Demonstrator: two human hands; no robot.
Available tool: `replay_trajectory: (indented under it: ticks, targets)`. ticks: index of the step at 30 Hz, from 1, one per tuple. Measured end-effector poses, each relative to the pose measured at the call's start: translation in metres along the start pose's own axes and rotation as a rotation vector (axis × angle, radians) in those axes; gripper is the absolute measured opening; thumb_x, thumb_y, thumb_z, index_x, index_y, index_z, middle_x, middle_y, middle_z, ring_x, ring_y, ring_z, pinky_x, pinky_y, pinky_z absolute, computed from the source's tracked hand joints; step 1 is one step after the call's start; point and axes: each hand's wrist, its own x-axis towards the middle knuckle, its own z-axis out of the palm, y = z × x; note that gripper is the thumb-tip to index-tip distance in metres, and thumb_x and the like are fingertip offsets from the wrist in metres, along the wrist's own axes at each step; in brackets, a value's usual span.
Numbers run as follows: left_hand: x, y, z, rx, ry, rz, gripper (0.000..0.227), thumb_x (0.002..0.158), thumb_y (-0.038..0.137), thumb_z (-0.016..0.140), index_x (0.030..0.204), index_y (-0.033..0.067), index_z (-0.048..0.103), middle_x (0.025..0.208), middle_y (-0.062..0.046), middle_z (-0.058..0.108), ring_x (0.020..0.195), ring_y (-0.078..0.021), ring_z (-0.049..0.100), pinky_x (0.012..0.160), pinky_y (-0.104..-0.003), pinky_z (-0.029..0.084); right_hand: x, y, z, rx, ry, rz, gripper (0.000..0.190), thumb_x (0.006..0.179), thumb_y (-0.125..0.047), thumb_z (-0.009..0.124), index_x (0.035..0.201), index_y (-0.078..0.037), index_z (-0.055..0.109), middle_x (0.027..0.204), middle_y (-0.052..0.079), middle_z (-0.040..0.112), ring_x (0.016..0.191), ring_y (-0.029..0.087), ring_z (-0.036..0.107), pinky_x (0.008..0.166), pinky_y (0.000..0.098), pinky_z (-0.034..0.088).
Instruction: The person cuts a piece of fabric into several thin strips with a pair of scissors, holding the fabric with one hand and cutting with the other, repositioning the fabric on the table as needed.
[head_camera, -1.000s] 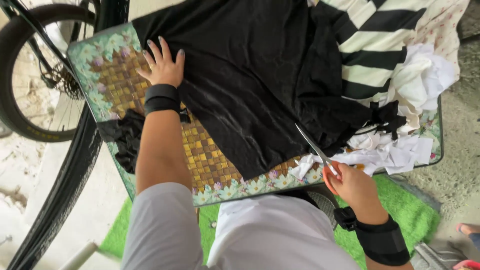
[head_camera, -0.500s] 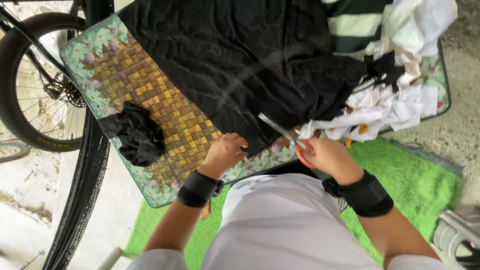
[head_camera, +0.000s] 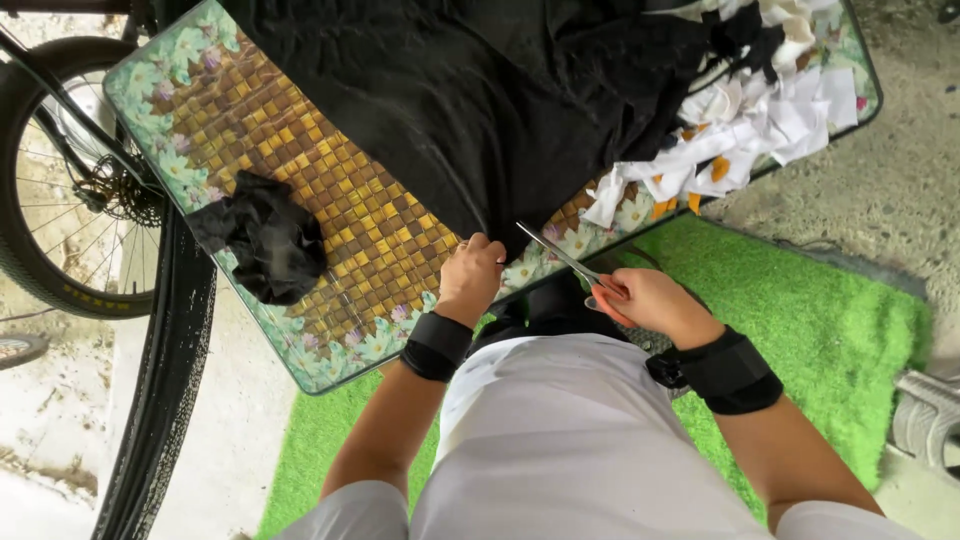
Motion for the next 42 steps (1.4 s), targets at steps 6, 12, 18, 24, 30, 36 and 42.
replay_trajectory:
  ticks: [6,12,18,24,30,36,42]
  targets:
    - [-0.015,0.011,-0.011,-0.018,0.250,0.132,0.021,0.080,0.011,0.073,0.100,0.0110,0.068,0.105,-0.010,0.059,0.104,-0.0340,0.061,0.082,-0.045,0.055,-0.029,0.023,0.002,0.322,-0.268,0.081,0.037,0.086,-0.037,0.076,0.078,-0.005,0.060,0.062,0.011,0.060,0.055,0.021,0.056,0.052,0.0372,0.047]
    - [-0.012,0.008,0.003,0.017,0.167,0.038,0.013,0.088,0.008,0.068,0.099,0.0130,0.070,0.107,-0.009,0.060,0.108,-0.0332,0.061,0.082,-0.044,0.055,-0.005,-0.001,-0.009,0.136,0.140,-0.055,0.041,0.092,-0.040,0.073,0.075,-0.005,0.057,0.063,0.011,0.063,0.055,0.025,0.059,0.055,0.0383,0.047]
    - [-0.023,0.008,0.000,0.135,0.440,0.252,0.010,0.083,0.010,0.065,0.092,0.0129,0.066,0.116,-0.008,0.065,0.110,-0.0312,0.063,0.084,-0.046,0.056,0.005,-0.002,-0.027,-0.383,0.325,0.089,0.039,0.095,-0.049,0.067,0.093,-0.012,0.077,0.067,0.010,0.069,0.056,0.029,0.068,0.053,0.0419,0.054]
    - [-0.029,0.004,0.016,0.133,0.111,0.084,0.014,0.095,0.008,0.061,0.108,0.0127,0.064,0.106,-0.007,0.063,0.098,-0.0319,0.066,0.082,-0.046,0.057,-0.025,0.006,-0.027,-0.538,0.335,0.164,0.041,0.092,-0.050,0.069,0.088,-0.011,0.077,0.076,0.013,0.072,0.066,0.034,0.069,0.058,0.0450,0.055]
    - [-0.026,0.018,0.003,0.136,0.157,0.128,0.019,0.083,0.009,0.066,0.102,0.0102,0.065,0.103,-0.011,0.059,0.099,-0.0340,0.065,0.076,-0.047,0.057,-0.037,-0.011,-0.032,-0.289,0.113,0.265,0.049,0.094,-0.054,0.067,0.083,-0.007,0.072,0.074,0.017,0.071,0.067,0.037,0.067,0.064,0.0476,0.053]
    - [-0.022,0.019,0.011,0.164,0.162,0.100,0.018,0.087,0.005,0.062,0.104,0.0110,0.066,0.109,-0.013,0.059,0.103,-0.0373,0.063,0.075,-0.047,0.059,-0.032,0.062,0.021,0.125,-0.361,0.186,0.053,0.094,-0.057,0.058,0.096,-0.005,0.067,0.082,0.011,0.074,0.067,0.024,0.070,0.063,0.0374,0.054]
    - [-0.032,0.021,0.003,0.055,0.116,0.050,0.011,0.094,0.009,0.061,0.104,0.0132,0.065,0.120,-0.009,0.061,0.108,-0.0368,0.062,0.079,-0.050,0.057,0.003,0.063,0.050,0.440,-0.689,0.282,0.052,0.094,-0.056,0.054,0.106,-0.008,0.067,0.091,0.007,0.073,0.073,0.019,0.071,0.057,0.0334,0.050]
